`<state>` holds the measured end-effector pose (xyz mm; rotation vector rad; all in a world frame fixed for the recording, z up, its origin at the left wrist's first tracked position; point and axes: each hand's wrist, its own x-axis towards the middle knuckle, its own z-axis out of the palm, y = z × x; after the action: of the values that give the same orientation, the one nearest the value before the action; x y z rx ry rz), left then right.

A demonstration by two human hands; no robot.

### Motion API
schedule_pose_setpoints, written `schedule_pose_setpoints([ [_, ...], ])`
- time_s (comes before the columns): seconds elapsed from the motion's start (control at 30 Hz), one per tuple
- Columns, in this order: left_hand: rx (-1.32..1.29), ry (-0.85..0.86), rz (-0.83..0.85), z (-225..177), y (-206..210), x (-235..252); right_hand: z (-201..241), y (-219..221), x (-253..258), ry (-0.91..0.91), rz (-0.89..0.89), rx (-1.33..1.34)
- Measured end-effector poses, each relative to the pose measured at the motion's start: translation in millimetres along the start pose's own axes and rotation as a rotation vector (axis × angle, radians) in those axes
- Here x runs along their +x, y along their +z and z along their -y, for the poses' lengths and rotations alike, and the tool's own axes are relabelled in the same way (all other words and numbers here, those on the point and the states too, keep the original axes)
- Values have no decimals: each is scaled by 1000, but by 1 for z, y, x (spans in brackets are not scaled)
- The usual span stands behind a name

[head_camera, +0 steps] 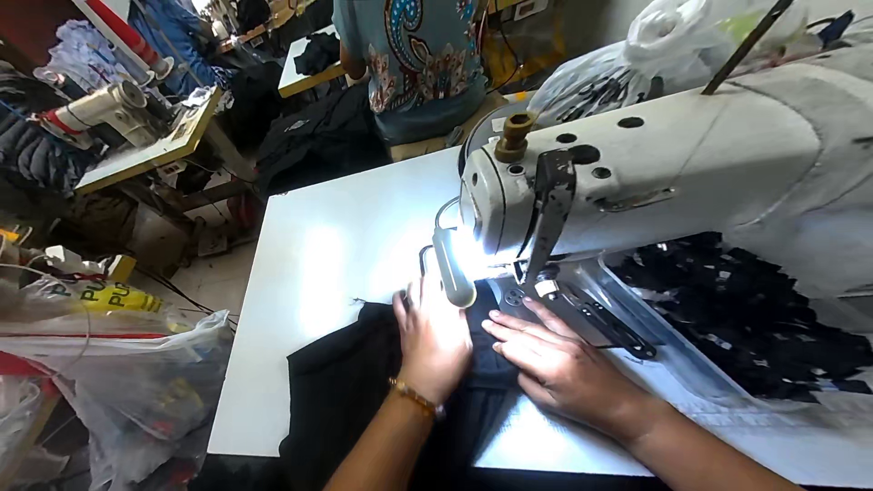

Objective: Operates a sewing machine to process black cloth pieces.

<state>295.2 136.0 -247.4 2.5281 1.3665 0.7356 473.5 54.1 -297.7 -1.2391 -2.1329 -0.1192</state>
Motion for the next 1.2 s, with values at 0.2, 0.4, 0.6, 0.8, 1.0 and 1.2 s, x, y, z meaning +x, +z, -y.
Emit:
schedule_pose_setpoints([
  [0.2, 106, -95, 264, -1, 6, -21, -2, 2, -3, -64, -55, -7],
  [0.4, 136, -118, 242, -1, 6, -15, -3, 3, -3, -85, -60, -7],
  [0.6, 123, -123, 222, 1, 8, -16, -4, 1, -4, -81, -49, 16],
  [0.8, 132, -116, 231, 3, 7, -11, -4, 3, -2, -42, -49, 27],
  [1.0, 129, -125, 242, 3, 5, -7, -4, 3, 0, -25, -60, 14],
  [1.2, 111, -164, 302, 1, 4, -2, -2, 4, 0, 7, -54, 13],
])
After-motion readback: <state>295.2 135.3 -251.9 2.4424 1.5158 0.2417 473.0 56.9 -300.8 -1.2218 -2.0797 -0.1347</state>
